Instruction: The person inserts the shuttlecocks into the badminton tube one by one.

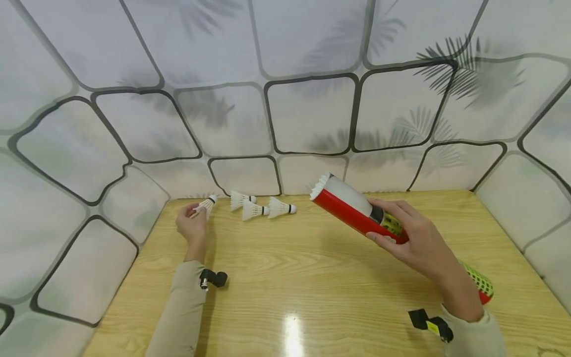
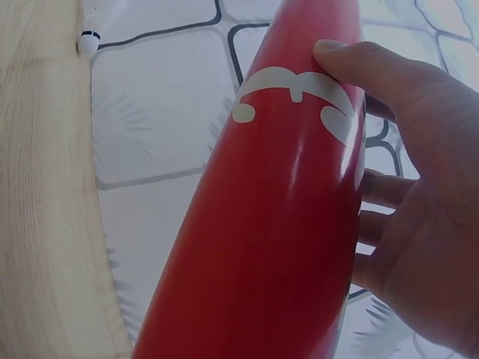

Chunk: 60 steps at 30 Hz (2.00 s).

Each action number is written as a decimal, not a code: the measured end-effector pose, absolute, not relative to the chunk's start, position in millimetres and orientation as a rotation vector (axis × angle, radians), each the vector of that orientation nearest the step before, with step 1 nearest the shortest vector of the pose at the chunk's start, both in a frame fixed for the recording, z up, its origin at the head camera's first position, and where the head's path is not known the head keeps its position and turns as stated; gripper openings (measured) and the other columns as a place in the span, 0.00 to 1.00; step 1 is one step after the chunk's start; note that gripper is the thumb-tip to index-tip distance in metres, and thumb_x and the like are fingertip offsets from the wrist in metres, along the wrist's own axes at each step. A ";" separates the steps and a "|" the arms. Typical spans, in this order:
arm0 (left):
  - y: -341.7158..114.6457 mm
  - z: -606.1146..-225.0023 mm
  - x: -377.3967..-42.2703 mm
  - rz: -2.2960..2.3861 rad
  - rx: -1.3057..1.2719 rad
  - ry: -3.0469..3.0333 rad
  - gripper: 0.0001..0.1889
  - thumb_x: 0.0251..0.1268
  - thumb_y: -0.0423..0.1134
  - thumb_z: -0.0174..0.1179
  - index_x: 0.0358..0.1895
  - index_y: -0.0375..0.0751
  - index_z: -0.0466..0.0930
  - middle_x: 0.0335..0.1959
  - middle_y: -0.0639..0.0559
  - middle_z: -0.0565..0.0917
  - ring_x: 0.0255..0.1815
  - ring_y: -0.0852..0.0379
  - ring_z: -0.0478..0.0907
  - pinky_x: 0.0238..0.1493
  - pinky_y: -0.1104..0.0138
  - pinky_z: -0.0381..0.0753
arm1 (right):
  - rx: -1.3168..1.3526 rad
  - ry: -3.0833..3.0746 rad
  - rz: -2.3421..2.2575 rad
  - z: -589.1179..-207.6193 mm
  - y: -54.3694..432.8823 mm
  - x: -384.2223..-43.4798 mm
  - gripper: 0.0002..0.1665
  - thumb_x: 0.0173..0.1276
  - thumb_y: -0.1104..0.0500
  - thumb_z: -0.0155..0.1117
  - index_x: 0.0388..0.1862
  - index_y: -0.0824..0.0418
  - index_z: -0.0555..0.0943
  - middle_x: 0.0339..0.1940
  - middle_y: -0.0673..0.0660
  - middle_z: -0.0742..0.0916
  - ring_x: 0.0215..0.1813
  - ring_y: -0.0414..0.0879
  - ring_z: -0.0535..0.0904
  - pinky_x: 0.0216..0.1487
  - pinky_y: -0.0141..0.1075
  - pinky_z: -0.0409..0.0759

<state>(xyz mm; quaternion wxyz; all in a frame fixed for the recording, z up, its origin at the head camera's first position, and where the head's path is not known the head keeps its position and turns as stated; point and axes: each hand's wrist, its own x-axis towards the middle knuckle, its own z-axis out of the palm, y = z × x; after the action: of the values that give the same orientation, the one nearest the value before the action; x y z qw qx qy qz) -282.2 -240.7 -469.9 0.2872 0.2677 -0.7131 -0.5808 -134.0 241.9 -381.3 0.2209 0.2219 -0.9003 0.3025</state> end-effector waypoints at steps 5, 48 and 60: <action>-240.3 -465.4 -280.2 -1.573 0.664 -1.879 0.14 0.62 0.26 0.62 0.51 0.31 0.84 0.40 0.48 0.82 0.35 0.64 0.77 0.35 0.78 0.76 | 0.609 -2.497 0.833 -380.8 241.7 -134.4 0.44 0.59 0.59 0.81 0.74 0.45 0.73 0.61 0.54 0.81 0.50 0.48 0.78 0.41 0.49 0.84; -166.6 -374.9 -215.1 -1.736 -0.310 -1.854 0.10 0.67 0.20 0.60 0.49 0.28 0.85 0.48 0.40 0.85 0.33 0.59 0.83 0.24 0.76 0.70 | 0.649 -2.479 0.795 -380.3 236.0 -134.7 0.46 0.58 0.59 0.82 0.74 0.43 0.74 0.60 0.50 0.81 0.49 0.45 0.78 0.39 0.46 0.85; -149.1 -364.1 -199.8 -1.757 -0.410 -1.813 0.10 0.65 0.18 0.61 0.48 0.24 0.83 0.48 0.36 0.85 0.38 0.58 0.85 0.42 0.71 0.85 | 0.681 -2.473 0.783 -382.6 230.6 -135.7 0.47 0.55 0.61 0.83 0.74 0.44 0.74 0.58 0.50 0.82 0.47 0.45 0.77 0.35 0.41 0.84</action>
<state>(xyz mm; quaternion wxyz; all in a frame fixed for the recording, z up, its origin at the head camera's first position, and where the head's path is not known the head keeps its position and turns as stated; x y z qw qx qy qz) -199.8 -149.1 -364.1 0.2877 -0.1534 -0.6789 -0.6579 -135.7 230.6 -382.6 0.2280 0.2472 -0.8979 0.2842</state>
